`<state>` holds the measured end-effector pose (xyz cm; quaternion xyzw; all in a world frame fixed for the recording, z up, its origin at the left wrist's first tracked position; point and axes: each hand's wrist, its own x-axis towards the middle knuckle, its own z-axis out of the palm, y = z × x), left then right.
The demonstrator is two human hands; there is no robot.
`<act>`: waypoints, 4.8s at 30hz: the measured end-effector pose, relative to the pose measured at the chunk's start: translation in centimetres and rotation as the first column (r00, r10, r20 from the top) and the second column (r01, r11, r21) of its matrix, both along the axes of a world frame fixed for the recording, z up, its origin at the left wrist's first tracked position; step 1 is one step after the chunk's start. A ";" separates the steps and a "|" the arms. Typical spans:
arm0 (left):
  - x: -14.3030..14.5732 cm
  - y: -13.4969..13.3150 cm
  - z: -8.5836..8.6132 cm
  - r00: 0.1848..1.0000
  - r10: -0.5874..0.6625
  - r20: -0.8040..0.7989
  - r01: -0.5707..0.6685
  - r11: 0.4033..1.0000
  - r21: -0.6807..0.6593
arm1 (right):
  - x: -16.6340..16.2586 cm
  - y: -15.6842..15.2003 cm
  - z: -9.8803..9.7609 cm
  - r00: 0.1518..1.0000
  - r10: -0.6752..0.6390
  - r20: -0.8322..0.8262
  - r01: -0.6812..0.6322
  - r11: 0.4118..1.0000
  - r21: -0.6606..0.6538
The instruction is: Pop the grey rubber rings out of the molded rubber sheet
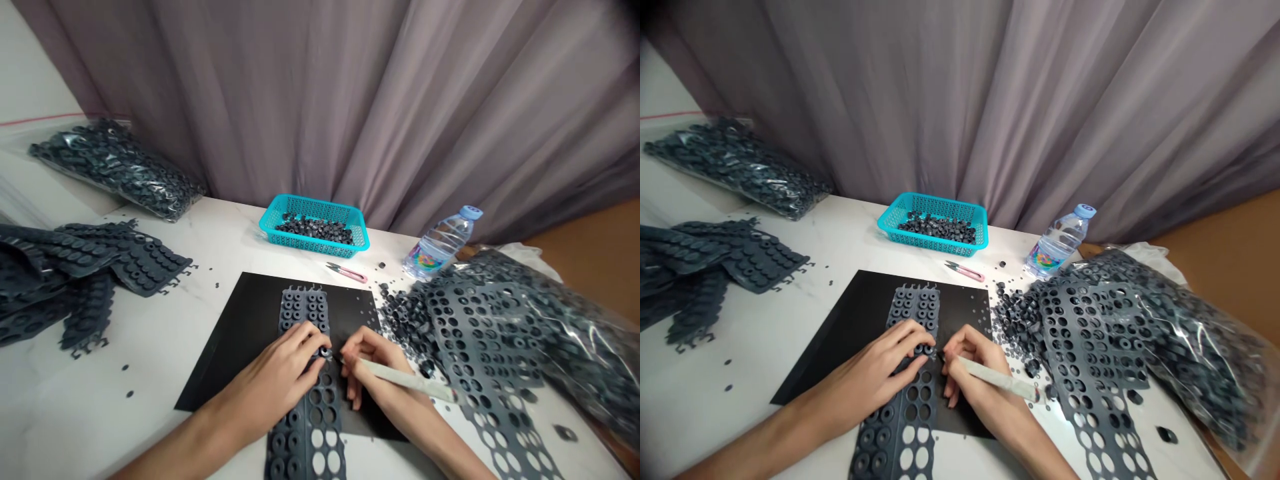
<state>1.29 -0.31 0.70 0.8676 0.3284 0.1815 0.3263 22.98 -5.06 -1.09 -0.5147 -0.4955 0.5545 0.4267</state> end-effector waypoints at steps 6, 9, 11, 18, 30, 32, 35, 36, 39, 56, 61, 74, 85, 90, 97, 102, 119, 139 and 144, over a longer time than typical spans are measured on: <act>0.2 0.1 0.1 1.000 0.020 0.010 -0.019 0.998 -0.063 | 0.0 -0.3 -0.3 0.999 -0.006 0.040 0.005 1.000 0.030; 0.2 0.3 0.0 1.000 0.019 0.015 -0.018 0.997 -0.076 | 0.0 -0.3 0.1 0.997 0.000 0.074 -0.003 0.999 0.032; 0.1 0.3 0.0 1.000 0.018 0.011 -0.018 0.997 -0.075 | -0.2 -0.4 0.5 0.995 -0.012 0.101 0.009 0.999 0.036; -0.1 0.1 0.4 1.000 0.008 -0.018 -0.009 0.998 -0.068 | -0.9 -0.8 1.1 0.990 -0.044 0.136 0.038 0.998 0.043; -0.1 0.3 -0.5 0.999 0.029 -0.030 -0.029 0.999 -0.017 | -0.5 -1.0 0.6 0.984 -0.015 0.179 0.003 0.998 0.066; -0.1 0.4 -0.6 0.999 0.029 -0.030 -0.029 0.999 -0.016 | -0.6 -0.9 0.8 0.984 -0.013 0.180 0.001 0.998 0.067; -0.1 0.3 -0.5 0.999 0.025 -0.040 -0.025 1.000 -0.013 | -0.7 -0.9 0.9 0.986 -0.015 0.166 0.005 0.998 0.064; -0.1 0.3 -0.4 0.999 0.023 -0.045 -0.023 1.000 -0.017 | -0.7 -0.9 0.9 0.987 -0.017 0.158 0.008 0.998 0.063; -0.2 0.2 -0.1 0.999 0.023 -0.047 -0.024 1.000 -0.019 | -0.7 -0.8 0.8 0.990 -0.021 0.143 0.012 0.998 0.060; 0.5 0.0 -0.1 0.975 -0.027 -0.219 0.106 0.927 0.359 | -1.0 -0.9 0.8 0.961 -0.031 0.274 0.006 0.996 0.093; 0.7 0.1 -0.9 0.998 -0.017 -0.057 0.038 0.920 0.389 | -1.2 -1.1 1.1 0.928 -0.061 0.369 -0.001 0.986 0.166; -0.3 0.7 -0.7 1.000 0.008 0.028 -0.010 0.997 0.073 | -0.4 0.3 0.7 1.000 -0.017 0.012 0.016 0.999 0.038; 0.0 0.6 -0.7 1.000 0.013 0.020 -0.015 0.997 0.073 | -0.3 0.1 0.6 0.999 0.033 0.042 -0.035 0.998 0.058; -0.1 0.6 -0.9 1.000 0.012 0.014 -0.014 0.994 0.105 | -0.4 0.1 0.7 0.997 0.018 0.072 -0.023 0.998 0.064; -0.1 0.5 -0.9 1.000 0.017 0.012 -0.019 0.992 0.127 | -0.4 -0.1 0.8 0.997 0.012 0.081 -0.017 0.998 0.065; 0.0 0.5 -0.9 1.000 0.001 -0.009 0.000 0.990 0.142 | -0.4 -0.1 0.6 0.997 0.027 0.071 -0.031 0.998 0.056; 0.6 0.2 -1.2 0.995 -0.036 -0.088 0.072 0.889 0.451 | -0.8 -0.4 0.6 0.974 -0.043 0.224 0.023 0.995 0.094; 0.4 0.7 -1.2 0.990 0.043 0.133 -0.061 0.990 0.130 | 1.2 1.6 0.5 0.993 0.115 -0.039 -0.114 0.993 0.038; 0.4 0.8 -1.1 0.991 0.036 0.126 -0.053 0.990 0.133 | 1.1 1.5 0.4 0.992 0.121 -0.027 -0.119 0.992 0.051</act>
